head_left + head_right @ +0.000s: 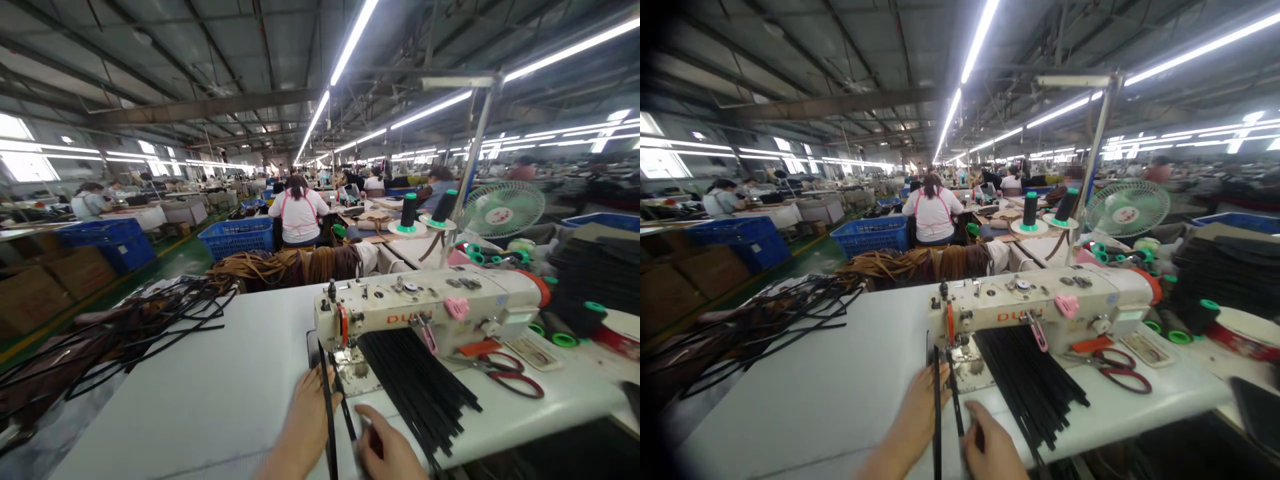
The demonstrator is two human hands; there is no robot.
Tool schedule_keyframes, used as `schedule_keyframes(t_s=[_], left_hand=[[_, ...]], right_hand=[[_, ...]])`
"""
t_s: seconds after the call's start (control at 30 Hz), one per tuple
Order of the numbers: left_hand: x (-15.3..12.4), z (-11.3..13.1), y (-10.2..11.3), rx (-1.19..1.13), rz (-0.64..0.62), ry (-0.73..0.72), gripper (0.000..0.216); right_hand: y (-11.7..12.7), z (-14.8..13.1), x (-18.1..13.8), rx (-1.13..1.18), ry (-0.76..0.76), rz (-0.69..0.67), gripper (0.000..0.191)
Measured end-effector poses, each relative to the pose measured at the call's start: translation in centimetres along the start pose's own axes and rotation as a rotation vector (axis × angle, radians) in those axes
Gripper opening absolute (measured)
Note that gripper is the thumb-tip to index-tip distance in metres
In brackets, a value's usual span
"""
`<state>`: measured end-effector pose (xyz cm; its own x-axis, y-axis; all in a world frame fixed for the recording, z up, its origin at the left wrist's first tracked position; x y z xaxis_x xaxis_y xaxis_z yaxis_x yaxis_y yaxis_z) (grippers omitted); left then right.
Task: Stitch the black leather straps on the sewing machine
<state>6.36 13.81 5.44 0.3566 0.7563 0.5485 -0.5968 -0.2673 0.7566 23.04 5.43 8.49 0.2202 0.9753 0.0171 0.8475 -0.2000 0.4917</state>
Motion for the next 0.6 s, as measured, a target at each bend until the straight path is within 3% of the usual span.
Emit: schedule_keyframes(t_s=[0.13, 0.33, 0.5, 0.6], left_hand=[[0.9, 1.0, 1.9, -0.029, -0.072, 0.043, 0.038], [0.5, 0.5, 1.7, -0.02, -0.077, 0.03, 0.037], [0.3, 0.3, 1.5, -0.017, -0.058, 0.02, 0.037], [0.3, 0.3, 1.6, -0.009, -0.064, 0.018, 0.037]], right_hand=[[2.5, -1.8, 0.3, -0.112, 0.029, 0.026, 0.038], [5.2, -2.5, 1.5, -0.56, 0.159, 0.109, 0.034], [5.5, -2.1, 2.3, -0.906, 0.263, 0.186, 0.043], [5.1, -1.9, 2.8, -1.015, 0.302, 0.177, 0.038]])
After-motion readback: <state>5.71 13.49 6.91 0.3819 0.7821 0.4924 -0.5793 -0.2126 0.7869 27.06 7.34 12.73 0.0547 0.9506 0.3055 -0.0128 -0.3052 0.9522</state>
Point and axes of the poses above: each hand's wrist, its own x-axis towards the middle knuckle, its own y-axis out of the back of the hand, z = x × y, the point moved 4 cm from there along x, towards the middle knuckle, and after that the axes turned 10 degrees about z, right-handed, at the moved point
